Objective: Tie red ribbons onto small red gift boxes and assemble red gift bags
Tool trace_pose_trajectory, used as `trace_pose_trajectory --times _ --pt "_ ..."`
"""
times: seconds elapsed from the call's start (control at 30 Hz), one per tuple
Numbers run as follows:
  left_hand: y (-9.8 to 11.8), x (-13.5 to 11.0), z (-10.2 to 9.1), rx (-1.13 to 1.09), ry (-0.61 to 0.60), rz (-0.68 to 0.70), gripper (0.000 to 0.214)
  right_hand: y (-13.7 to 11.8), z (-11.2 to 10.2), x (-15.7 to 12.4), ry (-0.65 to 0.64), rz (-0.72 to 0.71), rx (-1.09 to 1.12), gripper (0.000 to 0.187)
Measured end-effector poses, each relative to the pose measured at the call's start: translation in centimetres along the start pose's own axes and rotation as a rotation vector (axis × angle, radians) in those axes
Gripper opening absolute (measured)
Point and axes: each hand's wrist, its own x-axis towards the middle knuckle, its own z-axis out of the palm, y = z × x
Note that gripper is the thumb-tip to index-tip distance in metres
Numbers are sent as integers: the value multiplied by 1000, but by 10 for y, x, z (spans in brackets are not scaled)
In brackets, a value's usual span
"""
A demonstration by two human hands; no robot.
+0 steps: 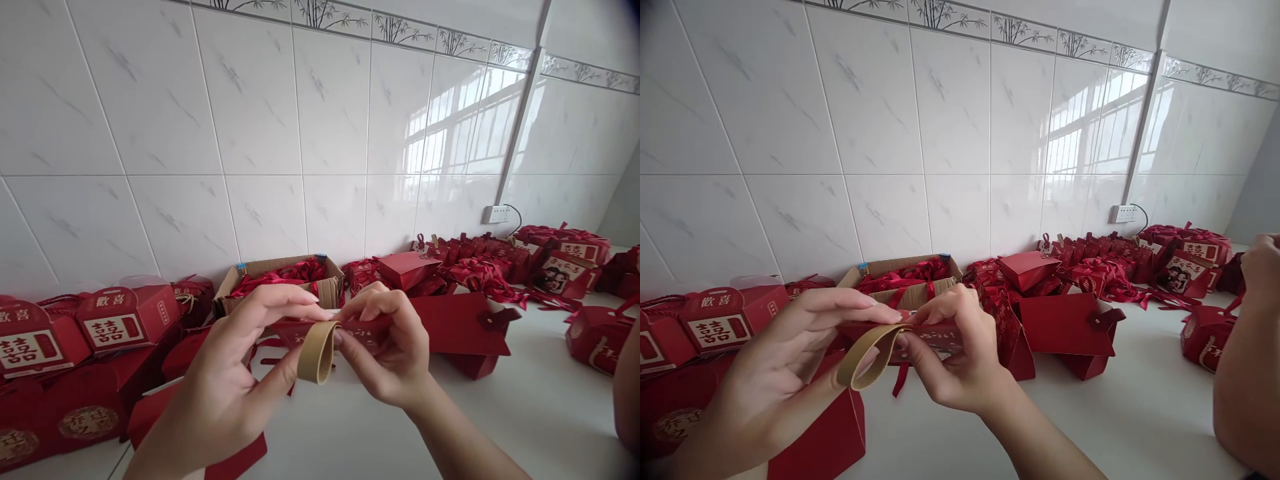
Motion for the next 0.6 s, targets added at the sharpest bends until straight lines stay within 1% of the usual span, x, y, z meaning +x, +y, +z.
trace_pose_trajectory --times 0.17,0.23,0.3,0.4,0.47,0.5,0.53,0.6 --pt "-3 0 -2 -24 -53 -29 36 -2 2 -2 -12 99 38 26" --pt "-3 2 -2 -17 -54 -35 35 -3 2 -2 -13 121 57 26" --pt "-3 4 0 -25 -37 -37 34 -4 4 -2 -2 152 77 27" --pt "-4 8 4 -24 34 -84 29 -1 8 -4 -5 270 165 27" --pt "-6 10 2 -8 100 -146 26 2 11 -5 -57 345 228 25" --pt "-7 11 0 2 128 -178 26 3 11 -5 -110 370 245 24" --pt "-8 11 -3 10 143 -208 28 5 11 -4 -173 382 236 25" --pt "-11 10 -11 24 150 -268 31 6 8 -1 -301 380 138 25"
